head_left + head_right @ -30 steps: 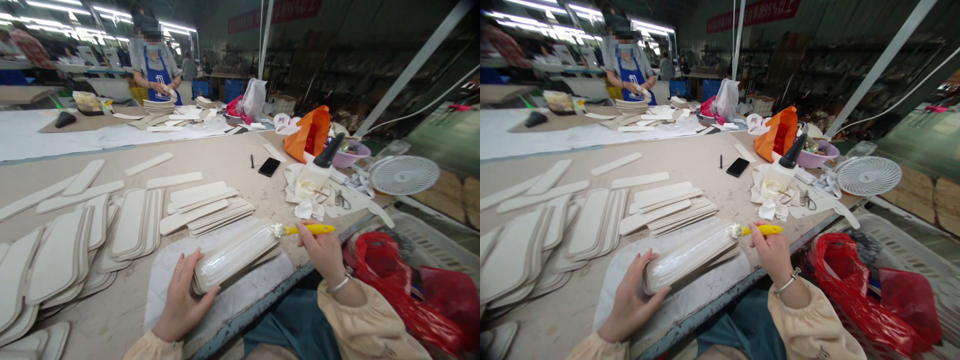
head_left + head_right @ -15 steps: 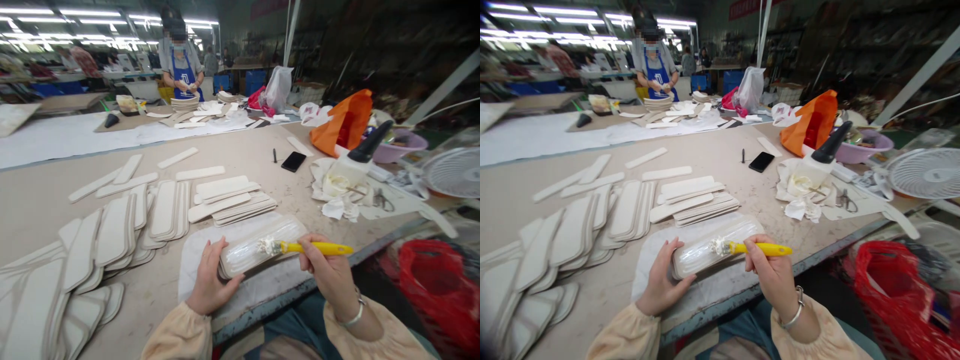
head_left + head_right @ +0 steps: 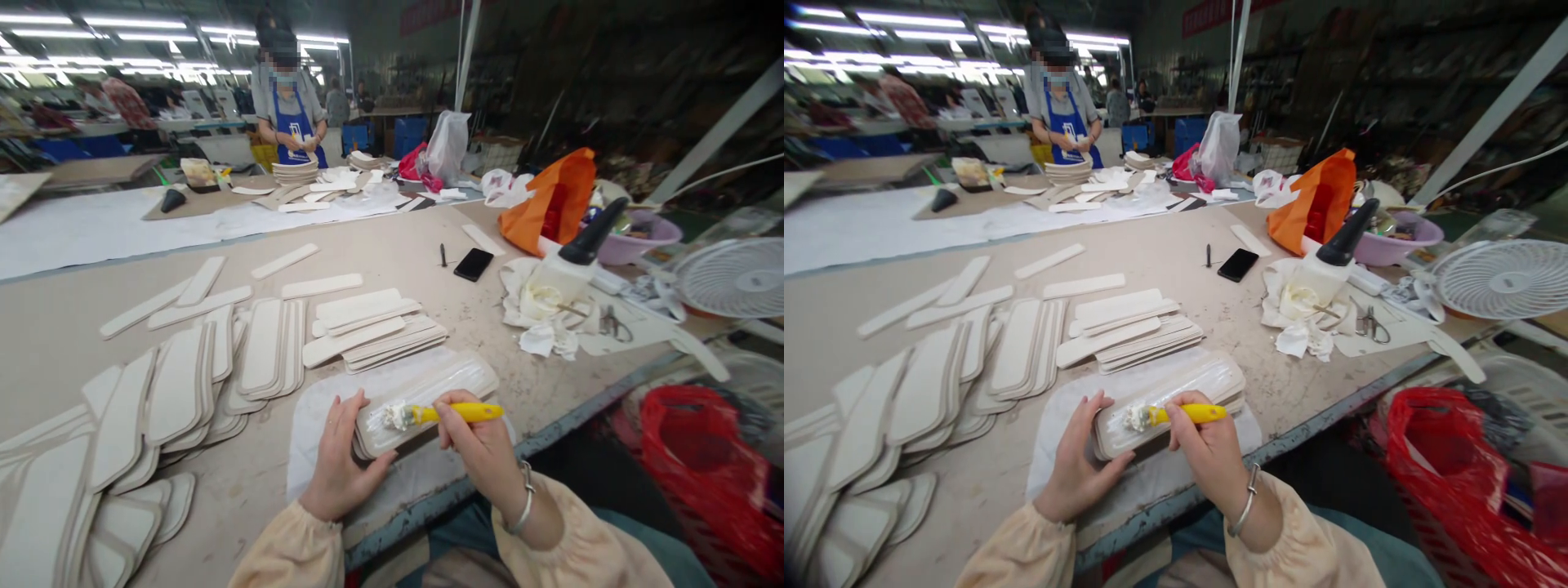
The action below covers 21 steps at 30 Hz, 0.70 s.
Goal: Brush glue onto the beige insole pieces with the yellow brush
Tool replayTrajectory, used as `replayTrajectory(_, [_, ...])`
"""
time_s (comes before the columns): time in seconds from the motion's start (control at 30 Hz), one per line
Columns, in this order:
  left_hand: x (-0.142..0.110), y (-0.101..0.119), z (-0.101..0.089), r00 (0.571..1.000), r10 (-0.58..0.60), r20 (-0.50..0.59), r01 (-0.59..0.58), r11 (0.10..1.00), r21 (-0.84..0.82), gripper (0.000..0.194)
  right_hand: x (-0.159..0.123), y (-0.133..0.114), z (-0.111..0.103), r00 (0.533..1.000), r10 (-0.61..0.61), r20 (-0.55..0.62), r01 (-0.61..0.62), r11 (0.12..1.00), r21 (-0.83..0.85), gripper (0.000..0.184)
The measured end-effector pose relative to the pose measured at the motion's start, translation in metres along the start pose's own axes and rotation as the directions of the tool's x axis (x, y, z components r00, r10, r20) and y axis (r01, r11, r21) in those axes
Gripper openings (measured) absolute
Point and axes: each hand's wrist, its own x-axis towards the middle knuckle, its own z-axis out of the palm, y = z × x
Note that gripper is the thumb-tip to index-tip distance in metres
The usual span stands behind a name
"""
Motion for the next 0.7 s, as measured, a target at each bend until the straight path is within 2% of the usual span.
replayTrajectory(0.07, [0.0, 0.0, 0.001, 1.0, 0.0, 0.005, 0.0, 1.0, 0.0, 0.088, 0.0, -0.001, 0.0, 0.999, 0.024, -0.039, -0.022, 0.999, 0.041, 0.024])
replayTrajectory(0.17, [0.0, 0.0, 0.001, 1.0, -0.004, 0.005, 0.004, 1.0, 0.012, 0.088, 0.0, -0.001, 0.007, 0.999, 0.049, 0.008, -0.049, 0.995, 0.084, 0.024])
replayTrajectory(0.27, [-0.001, -0.002, 0.002, 1.0, -0.006, -0.002, 0.006, 1.0, 0.029, 0.089, 0.001, -0.001, 0.013, 0.999, 0.023, 0.044, -0.025, 0.999, 0.045, 0.024])
replayTrajectory(0.33, [-0.002, -0.004, 0.003, 1.0, 0.008, -0.01, -0.007, 0.999, 0.039, 0.089, 0.004, 0.001, 0.009, 1.0, -0.004, 0.012, 0.004, 1.0, 0.003, 0.024])
replayTrajectory(0.43, [-0.003, -0.007, 0.004, 1.0, 0.017, -0.024, -0.016, 0.999, 0.047, 0.085, 0.01, 0.004, -0.011, 0.995, -0.021, -0.093, 0.014, 0.997, -0.081, 0.027])
replayTrajectory(0.5, [-0.004, -0.009, 0.005, 1.0, 0.008, -0.022, -0.006, 0.999, 0.048, 0.082, 0.015, 0.006, -0.031, 0.983, -0.045, -0.178, 0.013, 0.985, -0.175, 0.035])
replayTrajectory(0.6, [-0.005, -0.01, 0.007, 1.0, -0.005, -0.013, 0.006, 0.999, 0.047, 0.08, 0.021, 0.009, -0.06, 0.951, -0.111, -0.288, 0.013, 0.946, -0.323, 0.049])
replayTrajectory(0.7, [-0.004, -0.009, 0.006, 1.0, -0.012, -0.016, 0.013, 0.999, 0.047, 0.079, 0.026, 0.012, -0.083, 0.918, -0.154, -0.365, -0.009, 0.914, -0.406, 0.049])
